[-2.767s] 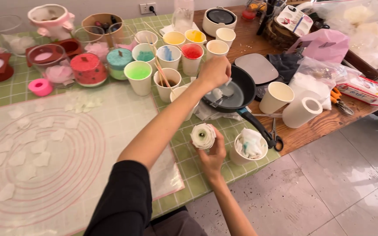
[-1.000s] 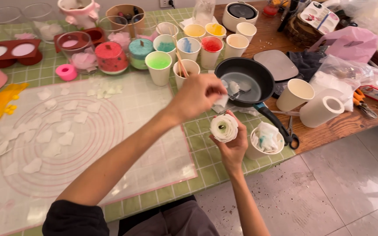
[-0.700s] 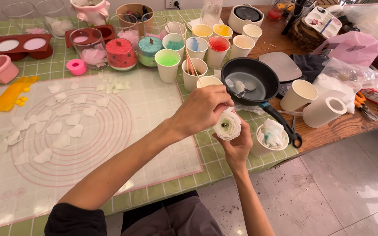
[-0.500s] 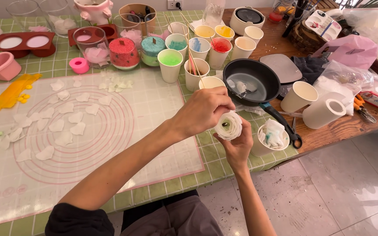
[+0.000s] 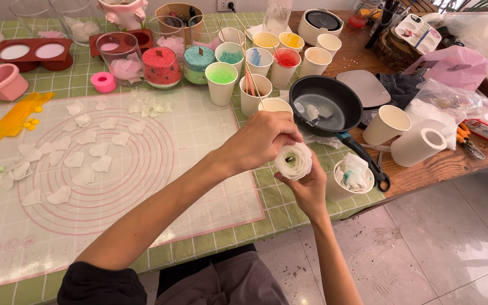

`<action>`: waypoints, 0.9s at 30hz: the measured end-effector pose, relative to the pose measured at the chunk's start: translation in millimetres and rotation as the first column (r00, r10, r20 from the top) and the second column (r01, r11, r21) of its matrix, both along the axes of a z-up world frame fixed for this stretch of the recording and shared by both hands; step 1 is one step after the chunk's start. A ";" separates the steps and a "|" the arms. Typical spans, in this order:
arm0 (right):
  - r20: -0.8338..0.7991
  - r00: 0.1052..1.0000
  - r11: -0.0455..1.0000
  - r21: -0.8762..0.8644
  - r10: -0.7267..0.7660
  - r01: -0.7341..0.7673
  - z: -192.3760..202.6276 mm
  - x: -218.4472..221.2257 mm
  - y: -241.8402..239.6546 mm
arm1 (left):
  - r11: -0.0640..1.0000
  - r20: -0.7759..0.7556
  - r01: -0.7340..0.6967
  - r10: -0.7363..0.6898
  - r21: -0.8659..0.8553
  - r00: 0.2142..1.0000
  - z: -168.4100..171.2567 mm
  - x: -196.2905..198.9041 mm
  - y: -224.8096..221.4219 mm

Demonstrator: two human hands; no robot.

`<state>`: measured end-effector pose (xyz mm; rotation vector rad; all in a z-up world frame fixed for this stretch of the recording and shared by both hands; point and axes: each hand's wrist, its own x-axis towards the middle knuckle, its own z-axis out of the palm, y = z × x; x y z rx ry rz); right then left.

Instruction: Assembling a decorative wax flower by dipping petals into melted wax and attaching them to a central stem.

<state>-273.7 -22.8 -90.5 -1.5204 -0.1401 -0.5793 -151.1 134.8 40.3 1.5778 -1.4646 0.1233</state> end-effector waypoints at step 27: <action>-0.008 1.000 0.999 -0.040 0.001 -0.001 -10.6 29.8 2.5 | 0.995 -0.457 -0.098 0.077 -0.022 0.886 -40.9 13.9 14.0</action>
